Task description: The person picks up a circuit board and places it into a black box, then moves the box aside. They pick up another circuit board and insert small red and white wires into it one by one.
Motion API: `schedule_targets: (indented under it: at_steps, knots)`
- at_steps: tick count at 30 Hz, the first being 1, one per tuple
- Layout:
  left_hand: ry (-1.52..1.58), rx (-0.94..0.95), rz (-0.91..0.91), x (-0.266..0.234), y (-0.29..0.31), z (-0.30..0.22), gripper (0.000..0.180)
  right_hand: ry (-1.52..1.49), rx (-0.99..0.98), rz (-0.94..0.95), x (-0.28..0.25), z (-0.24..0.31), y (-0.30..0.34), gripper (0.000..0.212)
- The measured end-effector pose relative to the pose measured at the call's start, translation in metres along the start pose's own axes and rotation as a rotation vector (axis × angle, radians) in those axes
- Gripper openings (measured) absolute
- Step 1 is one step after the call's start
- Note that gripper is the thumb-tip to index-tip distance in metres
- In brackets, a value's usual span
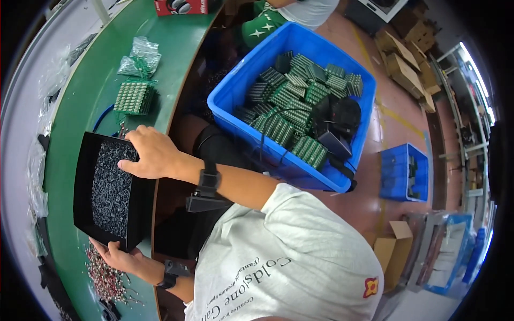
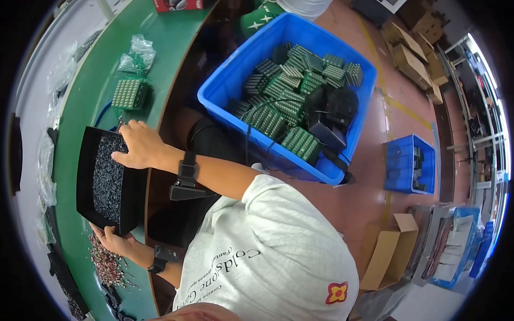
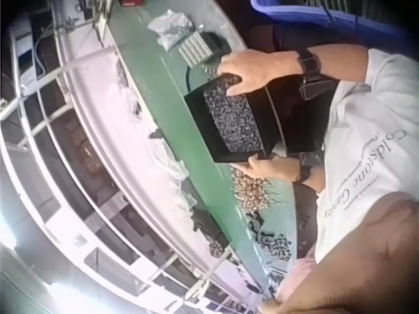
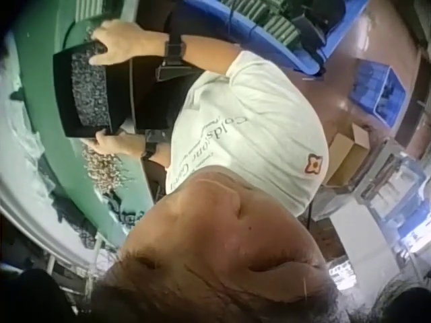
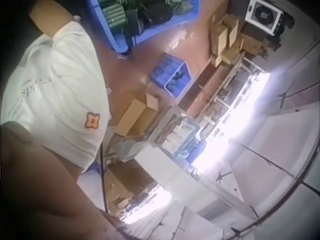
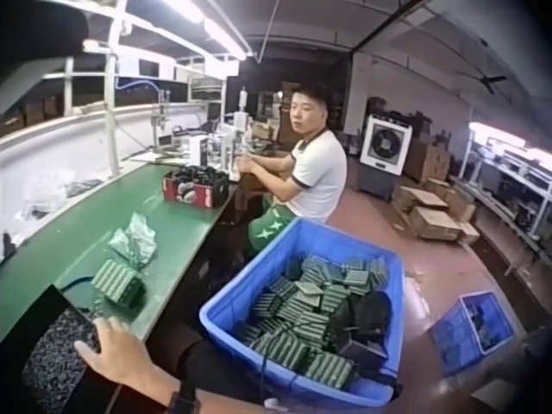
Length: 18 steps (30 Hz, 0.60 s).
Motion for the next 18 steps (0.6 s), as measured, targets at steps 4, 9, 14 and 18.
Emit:
schedule_targets:
  at_steps: [4, 9, 14, 18]
  knots:
    - [-0.117, 0.013, -0.054, 0.012, 0.017, -0.012, 0.070, -0.085, 0.116, 0.101, 0.018, -0.030, -0.005, 0.035]
    - [-0.128, 0.219, -0.105, 0.030, 0.053, -0.071, 0.068, -0.241, -0.019, 0.127, -0.022, 0.003, -0.006, 0.030]
    - [-0.719, 1.032, 0.095, -0.001, 0.052, -0.087, 0.019, -0.638, 0.197, 0.616, -0.074, 0.002, -0.021, 0.077]
    - [-0.030, 0.406, 0.330, 0.038, 0.054, -0.096, 0.045, -1.220, 0.506, 0.581, -0.082, -0.013, -0.007, 0.070]
Point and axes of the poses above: each hand's wrist, its own y-axis away from the middle knuckle, its own x-axis out of the palm, z = x × y, the point moved 1 cm from there along -y, towards the middle knuckle, and after that the axes turned 5 degrees about -x, right-handed, at the moved point
